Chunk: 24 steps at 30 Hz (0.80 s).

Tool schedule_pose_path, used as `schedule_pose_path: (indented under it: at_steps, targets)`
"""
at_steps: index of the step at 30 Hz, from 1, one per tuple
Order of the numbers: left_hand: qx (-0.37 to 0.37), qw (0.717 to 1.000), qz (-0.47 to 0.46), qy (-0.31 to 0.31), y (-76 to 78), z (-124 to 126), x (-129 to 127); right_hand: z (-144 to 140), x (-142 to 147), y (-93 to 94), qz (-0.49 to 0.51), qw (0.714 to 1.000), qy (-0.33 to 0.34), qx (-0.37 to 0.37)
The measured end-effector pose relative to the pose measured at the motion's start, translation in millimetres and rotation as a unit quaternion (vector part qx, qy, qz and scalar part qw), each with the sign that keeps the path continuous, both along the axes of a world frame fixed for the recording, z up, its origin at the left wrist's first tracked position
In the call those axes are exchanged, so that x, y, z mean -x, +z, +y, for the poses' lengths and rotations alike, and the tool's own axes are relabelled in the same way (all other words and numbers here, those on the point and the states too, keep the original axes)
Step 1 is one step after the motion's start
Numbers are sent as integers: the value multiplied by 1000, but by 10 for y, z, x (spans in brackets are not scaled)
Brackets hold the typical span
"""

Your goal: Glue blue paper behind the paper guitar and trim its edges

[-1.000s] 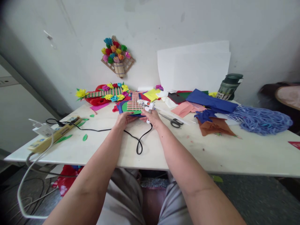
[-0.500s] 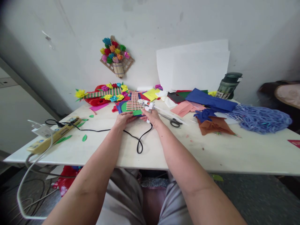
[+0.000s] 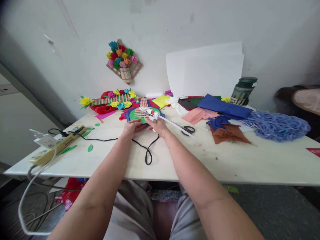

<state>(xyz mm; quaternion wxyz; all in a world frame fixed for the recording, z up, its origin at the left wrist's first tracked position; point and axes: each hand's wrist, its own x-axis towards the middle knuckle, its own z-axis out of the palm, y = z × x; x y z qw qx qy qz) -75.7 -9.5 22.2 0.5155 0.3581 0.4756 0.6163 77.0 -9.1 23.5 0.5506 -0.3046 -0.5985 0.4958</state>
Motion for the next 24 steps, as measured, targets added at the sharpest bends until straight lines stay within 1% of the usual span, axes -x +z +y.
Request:
schedule_pose_path:
  at_steps: [7,12,19,24]
  targets:
    - [-12,1000,-23,8,-39,46,11,14,44,14,-45,999,1,-3]
    - [3,999,-31,21,-7,21,-7,16,39,10,-52,999,1,2]
    - [0,999,-30,21,20,-14,-19,13,41,17,-85,996,-9,21]
    - [3,1000,-19,17,21,-9,-33,15,42,12,-62,998,-9,2]
